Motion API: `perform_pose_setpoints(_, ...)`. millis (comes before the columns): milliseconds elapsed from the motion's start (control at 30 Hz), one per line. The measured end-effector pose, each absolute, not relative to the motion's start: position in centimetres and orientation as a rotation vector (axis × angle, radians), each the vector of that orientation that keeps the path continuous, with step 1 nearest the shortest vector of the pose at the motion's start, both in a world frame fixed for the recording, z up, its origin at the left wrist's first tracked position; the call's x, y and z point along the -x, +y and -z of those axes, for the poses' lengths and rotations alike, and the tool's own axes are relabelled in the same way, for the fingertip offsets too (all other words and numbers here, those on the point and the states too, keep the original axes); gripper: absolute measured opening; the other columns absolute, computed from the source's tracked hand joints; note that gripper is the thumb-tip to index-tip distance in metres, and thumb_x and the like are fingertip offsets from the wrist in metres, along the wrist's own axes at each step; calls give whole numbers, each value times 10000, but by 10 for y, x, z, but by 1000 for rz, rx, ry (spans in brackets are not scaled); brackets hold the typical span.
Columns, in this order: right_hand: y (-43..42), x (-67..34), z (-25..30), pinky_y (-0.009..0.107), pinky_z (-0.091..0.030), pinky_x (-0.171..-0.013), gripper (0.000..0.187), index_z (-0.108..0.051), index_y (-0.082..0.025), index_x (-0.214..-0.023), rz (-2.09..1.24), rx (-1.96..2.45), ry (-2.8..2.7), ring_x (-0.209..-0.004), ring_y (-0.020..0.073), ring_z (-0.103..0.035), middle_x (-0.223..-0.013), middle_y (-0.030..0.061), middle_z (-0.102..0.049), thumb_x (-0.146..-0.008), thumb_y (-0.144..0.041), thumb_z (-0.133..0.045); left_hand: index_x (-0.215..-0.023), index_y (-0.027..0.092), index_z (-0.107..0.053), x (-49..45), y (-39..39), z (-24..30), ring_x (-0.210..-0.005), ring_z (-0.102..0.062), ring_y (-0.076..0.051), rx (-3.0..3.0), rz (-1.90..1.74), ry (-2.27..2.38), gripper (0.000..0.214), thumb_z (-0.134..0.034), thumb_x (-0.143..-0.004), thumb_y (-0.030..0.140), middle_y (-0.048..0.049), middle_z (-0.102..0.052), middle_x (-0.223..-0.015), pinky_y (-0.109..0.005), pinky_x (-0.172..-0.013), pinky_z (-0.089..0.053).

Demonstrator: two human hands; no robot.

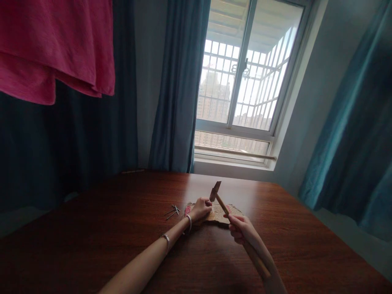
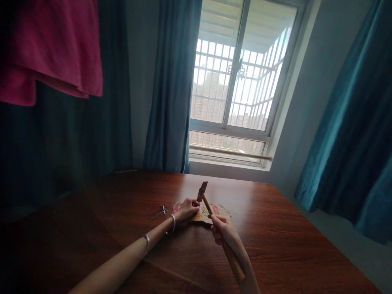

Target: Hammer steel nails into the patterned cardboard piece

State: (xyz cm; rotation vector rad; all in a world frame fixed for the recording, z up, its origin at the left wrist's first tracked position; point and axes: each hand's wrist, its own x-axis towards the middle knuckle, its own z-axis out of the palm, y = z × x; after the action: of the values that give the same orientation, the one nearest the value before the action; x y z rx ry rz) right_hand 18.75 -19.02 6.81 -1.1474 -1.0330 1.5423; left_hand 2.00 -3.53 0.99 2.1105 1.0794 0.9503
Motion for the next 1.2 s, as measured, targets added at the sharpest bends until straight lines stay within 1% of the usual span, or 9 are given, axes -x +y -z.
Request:
perform_pose_setpoints(167,-189,-188,-66,147,-143,-298,574,-536,-139,-1007,-1526,1168,-1043,-315,10,-284,-496,-83,-423,-630,-553,-660,-740,101,-653,-20,-36,-10,-687,-570,-147,-2107,-957,1068,165,-536,-645,169,-43,-656,-722,-223,-623,-397)
perform_pose_setpoints(333,-189,-188,-68,143,-124,-298,571,-533,-137,-1007,-1528,1158,-1018,-317,4,-268,-498,-86,-416,-627,-541,-667,-729,107,-652,-20,-35,-10,-690,-577,-148,-2116,-960,1069,163,-531,-647,178,-38,-660,-710,-220,-628,-404)
perform_pose_setpoints(600,-190,-188,-67,145,-145,-286,559,-528,-136,-1007,-1529,1166,-1039,-316,4,-255,-499,-85,-420,-645,-543,-652,-744,101,-652,-20,-33,-7,-691,-588,-153,-2104,-975,1047,172,-538,-652,190,-51,-669,-728,-223,-632,-414)
perform_pose_setpoints(733,-189,-188,-66,144,-154,-289,553,-533,-134,-1001,-1516,1182,-1042,-321,8,-279,-505,-79,-431,-647,-543,-652,-742,105,-653,-20,-33,-8,-693,-588,-154,-2099,-966,1048,167,-542,-653,193,-47,-668,-722,-223,-633,-415)
perform_pose_setpoints(1033,-189,-190,-64,142,-132,-293,536,-547,-139,-991,-1532,1167,-1044,-317,3,-271,-502,-84,-418,-648,-534,-660,-730,113,-655,-21,-29,-3,-688,-590,-150,-2099,-973,1085,166,-538,-643,192,-41,-670,-717,-220,-632,-415)
perform_pose_setpoints(1200,-188,-190,-66,146,-131,-295,561,-551,-139,-1009,-1524,1150,-1003,-317,3,-269,-505,-80,-429,-630,-535,-667,-716,112,-653,-21,-30,-5,-673,-590,-149,-2107,-977,1082,161,-536,-643,196,-43,-667,-703,-212,-613,-414)
